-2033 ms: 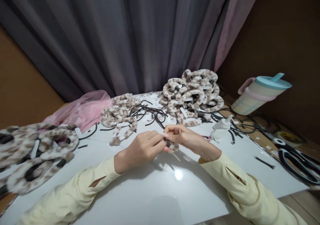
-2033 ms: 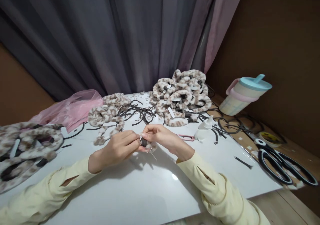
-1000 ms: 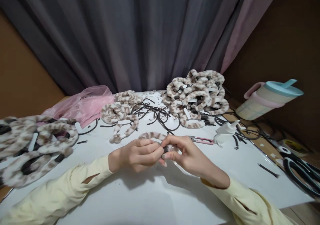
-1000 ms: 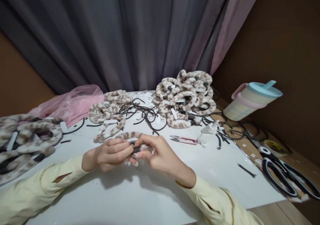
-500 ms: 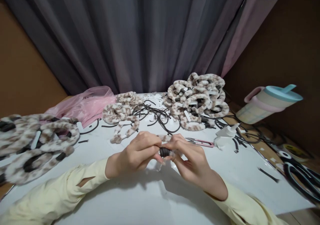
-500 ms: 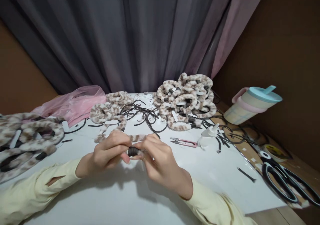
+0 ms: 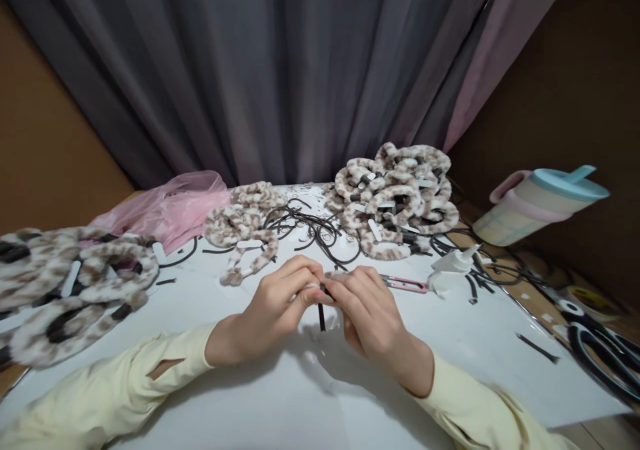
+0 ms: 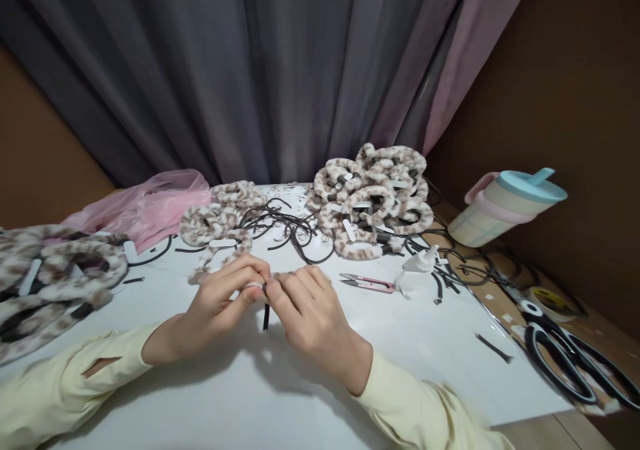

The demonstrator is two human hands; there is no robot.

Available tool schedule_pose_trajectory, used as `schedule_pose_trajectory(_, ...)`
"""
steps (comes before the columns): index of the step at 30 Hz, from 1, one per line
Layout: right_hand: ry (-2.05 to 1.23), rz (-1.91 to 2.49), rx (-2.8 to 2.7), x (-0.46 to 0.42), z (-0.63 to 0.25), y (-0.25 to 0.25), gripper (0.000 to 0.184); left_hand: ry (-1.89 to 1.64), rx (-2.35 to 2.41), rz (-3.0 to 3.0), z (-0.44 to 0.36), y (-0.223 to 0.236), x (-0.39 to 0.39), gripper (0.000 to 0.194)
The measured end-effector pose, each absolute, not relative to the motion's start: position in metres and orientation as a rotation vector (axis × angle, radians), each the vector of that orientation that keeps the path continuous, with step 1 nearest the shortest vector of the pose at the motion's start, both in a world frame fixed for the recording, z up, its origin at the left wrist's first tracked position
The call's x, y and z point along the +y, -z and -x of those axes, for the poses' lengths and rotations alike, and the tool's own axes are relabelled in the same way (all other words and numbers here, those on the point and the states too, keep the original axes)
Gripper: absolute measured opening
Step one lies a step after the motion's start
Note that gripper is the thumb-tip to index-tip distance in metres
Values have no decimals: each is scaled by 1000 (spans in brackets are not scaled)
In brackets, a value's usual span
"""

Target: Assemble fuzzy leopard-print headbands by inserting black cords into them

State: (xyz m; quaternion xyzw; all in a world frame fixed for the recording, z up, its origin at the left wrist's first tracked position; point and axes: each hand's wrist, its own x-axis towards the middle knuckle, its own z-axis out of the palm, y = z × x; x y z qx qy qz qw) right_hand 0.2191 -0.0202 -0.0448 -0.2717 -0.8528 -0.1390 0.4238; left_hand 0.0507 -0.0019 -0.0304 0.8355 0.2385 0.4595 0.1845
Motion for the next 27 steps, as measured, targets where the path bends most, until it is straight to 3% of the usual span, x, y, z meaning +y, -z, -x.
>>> schedule_pose_trajectory(11,116,648,-2055,-16,-220,57,33,-1131,804,-2134,-53,30,-3,24)
schedule_pose_trajectory(16,61,597,-2018,-18,-218,59,31,-1246,707,-2244,-54,35,-5,26)
schedule_pose_trajectory(20,-73,640,-1919,-17,-219,59,43,-1410,629,-2408,-51,35,-3,23)
schedule_pose_trajectory(27,64,573,-1890,-18,-221,53,40,-1540,507,-2617,-48,34,0,18)
